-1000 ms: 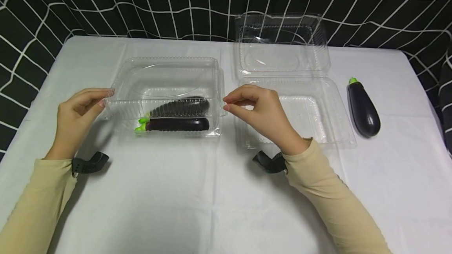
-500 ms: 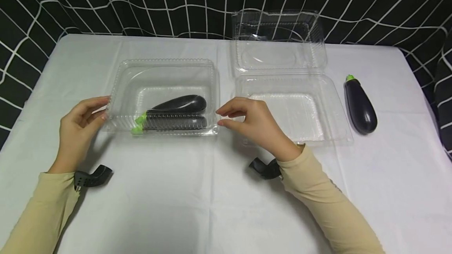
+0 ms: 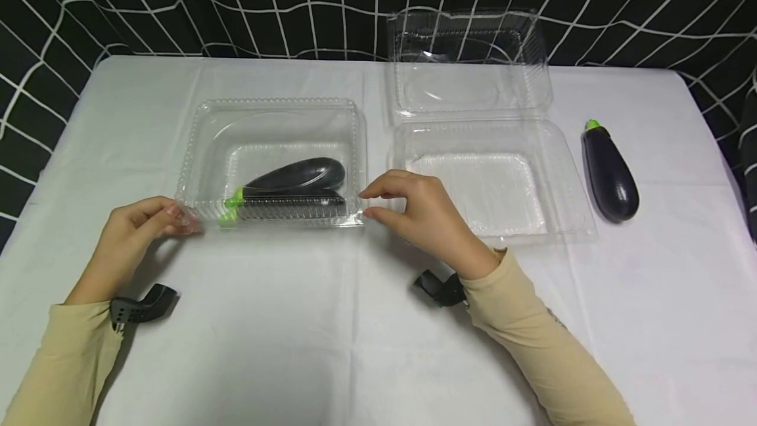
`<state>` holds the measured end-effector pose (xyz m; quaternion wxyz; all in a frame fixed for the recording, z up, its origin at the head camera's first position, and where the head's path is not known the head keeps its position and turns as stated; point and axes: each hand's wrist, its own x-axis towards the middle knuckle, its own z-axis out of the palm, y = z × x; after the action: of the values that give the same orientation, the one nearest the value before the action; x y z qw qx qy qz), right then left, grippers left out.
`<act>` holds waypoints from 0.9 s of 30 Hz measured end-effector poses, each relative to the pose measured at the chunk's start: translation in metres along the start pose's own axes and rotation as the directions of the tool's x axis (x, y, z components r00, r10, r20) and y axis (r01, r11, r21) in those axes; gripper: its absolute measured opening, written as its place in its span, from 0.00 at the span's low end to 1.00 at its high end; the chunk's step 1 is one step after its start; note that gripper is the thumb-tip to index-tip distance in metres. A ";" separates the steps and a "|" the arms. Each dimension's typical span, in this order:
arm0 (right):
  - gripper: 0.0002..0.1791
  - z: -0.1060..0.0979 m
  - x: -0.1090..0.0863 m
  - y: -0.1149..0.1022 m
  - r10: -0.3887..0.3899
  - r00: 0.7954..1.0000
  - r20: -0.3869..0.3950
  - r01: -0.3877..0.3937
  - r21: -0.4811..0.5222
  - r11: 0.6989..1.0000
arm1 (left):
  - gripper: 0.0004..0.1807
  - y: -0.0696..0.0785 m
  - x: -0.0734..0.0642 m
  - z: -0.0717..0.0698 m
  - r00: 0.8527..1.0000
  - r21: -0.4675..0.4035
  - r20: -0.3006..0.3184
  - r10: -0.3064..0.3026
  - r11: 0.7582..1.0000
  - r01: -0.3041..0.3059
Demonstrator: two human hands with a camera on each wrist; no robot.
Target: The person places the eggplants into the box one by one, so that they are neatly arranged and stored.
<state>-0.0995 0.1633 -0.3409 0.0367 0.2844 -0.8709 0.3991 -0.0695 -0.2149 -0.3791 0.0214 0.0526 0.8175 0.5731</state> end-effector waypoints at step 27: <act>0.10 0.007 -0.001 -0.002 -0.079 0.997 -0.012 0.078 -0.027 0.997 | 0.08 -0.006 0.000 -0.006 0.982 -0.514 0.151 -0.109 0.841 0.172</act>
<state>-0.0964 0.1578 -0.3451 0.0617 0.3153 -0.8641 0.3874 -0.0706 -0.2228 -0.3825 0.1243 0.0179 0.6292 0.7670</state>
